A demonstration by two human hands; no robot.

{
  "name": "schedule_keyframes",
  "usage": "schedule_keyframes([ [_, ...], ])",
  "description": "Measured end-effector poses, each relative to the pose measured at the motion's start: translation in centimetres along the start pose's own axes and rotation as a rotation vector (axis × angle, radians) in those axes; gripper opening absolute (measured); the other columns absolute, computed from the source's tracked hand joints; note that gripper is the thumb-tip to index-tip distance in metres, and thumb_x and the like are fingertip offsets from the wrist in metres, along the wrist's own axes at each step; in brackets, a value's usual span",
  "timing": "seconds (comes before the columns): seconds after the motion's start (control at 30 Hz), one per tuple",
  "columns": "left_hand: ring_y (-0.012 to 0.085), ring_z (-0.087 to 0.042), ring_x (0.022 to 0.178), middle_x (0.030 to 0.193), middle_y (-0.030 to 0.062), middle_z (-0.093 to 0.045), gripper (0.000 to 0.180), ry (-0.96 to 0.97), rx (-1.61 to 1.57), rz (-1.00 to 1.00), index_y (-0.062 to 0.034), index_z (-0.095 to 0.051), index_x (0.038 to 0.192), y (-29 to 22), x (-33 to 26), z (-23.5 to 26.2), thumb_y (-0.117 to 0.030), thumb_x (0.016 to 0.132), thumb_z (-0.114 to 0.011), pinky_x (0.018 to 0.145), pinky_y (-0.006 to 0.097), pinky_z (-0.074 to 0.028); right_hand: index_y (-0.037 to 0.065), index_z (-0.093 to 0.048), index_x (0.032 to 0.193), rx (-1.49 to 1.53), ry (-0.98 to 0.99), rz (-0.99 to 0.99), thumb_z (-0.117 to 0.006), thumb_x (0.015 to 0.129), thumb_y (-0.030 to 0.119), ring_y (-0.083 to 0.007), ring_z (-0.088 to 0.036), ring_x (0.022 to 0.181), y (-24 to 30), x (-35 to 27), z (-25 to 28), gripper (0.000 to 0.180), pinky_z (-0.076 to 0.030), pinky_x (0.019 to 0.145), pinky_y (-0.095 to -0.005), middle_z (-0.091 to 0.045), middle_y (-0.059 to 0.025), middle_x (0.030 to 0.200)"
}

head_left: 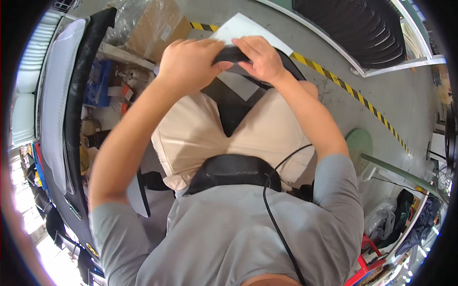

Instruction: The recorder is assembling the backrest of an office chair by fitting a mesh panel into a plastic frame and using a mallet to secure the edges.

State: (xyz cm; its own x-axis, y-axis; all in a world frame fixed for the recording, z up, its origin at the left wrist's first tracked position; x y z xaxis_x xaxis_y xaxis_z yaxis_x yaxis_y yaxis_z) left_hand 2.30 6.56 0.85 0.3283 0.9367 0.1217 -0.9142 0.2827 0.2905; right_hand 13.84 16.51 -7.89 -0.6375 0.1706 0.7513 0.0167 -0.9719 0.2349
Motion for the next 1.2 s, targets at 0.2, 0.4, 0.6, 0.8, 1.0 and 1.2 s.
schedule_keyframes([
  [0.2, 0.0106, -0.054, 0.064, 0.067, 0.0033, -0.063, 0.038, -0.283, -1.006, 0.921, -0.0003, -0.077, 0.102, 5.3, -5.9, -1.4, -0.037, 0.093, -0.073, 0.064, 0.029, -0.047, 0.013, -0.064, 0.131, -0.086, -0.079, -0.024, -0.087, 0.056, 0.014, -0.0252, -0.064, 0.101, 1.5, 0.3, -0.3, 0.078, -0.055, 0.089, -0.0368, -0.067, -0.0011, 0.116],
  [0.4, 0.0091, -0.059, 0.077, 0.082, 0.0042, -0.071, 0.032, -0.264, -1.239, 0.875, 0.0006, -0.077, 0.103, 6.2, -5.2, -3.3, -0.030, 0.096, -0.071, 0.073, 0.026, -0.048, 0.020, -0.066, 0.125, -0.121, -0.137, -0.042, -0.087, 0.051, 0.015, -0.0241, -0.066, 0.087, 0.2, 0.8, -0.2, 0.077, -0.054, 0.075, -0.0371, -0.067, -0.0002, 0.107],
  [0.6, 0.0124, -0.064, 0.100, 0.110, 0.0106, -0.075, 0.029, -0.368, -1.421, 0.772, 0.0045, -0.069, 0.121, 6.3, -5.8, -3.3, -0.016, 0.103, -0.060, 0.093, 0.027, -0.048, 0.020, -0.065, 0.126, -0.112, -0.080, -0.117, -0.087, 0.052, 0.012, -0.0261, -0.068, 0.089, -0.3, 0.9, -0.6, 0.078, -0.053, 0.075, -0.0394, -0.069, -0.0018, 0.106],
  [0.8, 0.0183, -0.066, 0.110, 0.119, 0.0170, -0.073, 0.030, -0.451, -1.503, 0.836, 0.0067, -0.065, 0.127, 8.4, -4.7, -5.0, -0.011, 0.103, -0.058, 0.102, 0.031, -0.047, 0.023, -0.061, 0.134, -0.188, 0.055, -0.240, -0.087, 0.067, 0.030, -0.0282, -0.064, 0.109, -4.5, 1.0, -1.6, 0.072, -0.050, 0.093, -0.0436, -0.065, -0.0044, 0.123],
  [1.0, 0.0196, -0.068, 0.104, 0.113, 0.0174, -0.074, 0.028, -0.605, -1.519, 0.992, 0.0063, -0.067, 0.123, 14.8, -6.4, -8.2, -0.009, 0.101, -0.059, 0.098, 0.030, -0.050, 0.017, -0.055, 0.144, -0.429, 0.762, -1.131, -0.089, 0.074, 0.040, -0.0382, -0.049, 0.139, -17.5, -16.1, 1.4, 0.082, -0.042, 0.113, -0.0488, -0.055, -0.0167, 0.147],
  [1.2, 0.0185, -0.069, 0.096, 0.106, 0.0123, -0.074, 0.018, -0.693, -1.479, 1.094, 0.0036, -0.069, 0.112, 18.1, -8.3, -10.6, -0.005, 0.097, -0.064, 0.089, 0.030, -0.053, 0.009, -0.061, 0.132, -0.369, 0.634, -1.301, -0.082, 0.083, 0.027, -0.0415, -0.062, 0.122, -21.7, -21.6, 1.4, 0.056, -0.049, 0.105, -0.0459, -0.066, -0.0241, 0.128],
])
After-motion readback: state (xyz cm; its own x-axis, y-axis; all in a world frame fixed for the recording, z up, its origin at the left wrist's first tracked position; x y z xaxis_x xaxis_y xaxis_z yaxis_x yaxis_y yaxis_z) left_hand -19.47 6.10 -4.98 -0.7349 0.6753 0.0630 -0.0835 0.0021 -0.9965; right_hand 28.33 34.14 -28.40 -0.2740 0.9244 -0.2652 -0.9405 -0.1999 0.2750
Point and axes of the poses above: each hand's wrist, its own x-axis towards the middle knuckle, its own z-axis out of the back of the hand, y = z × x, the point moved 7 cm from there along x, towards the middle knuckle
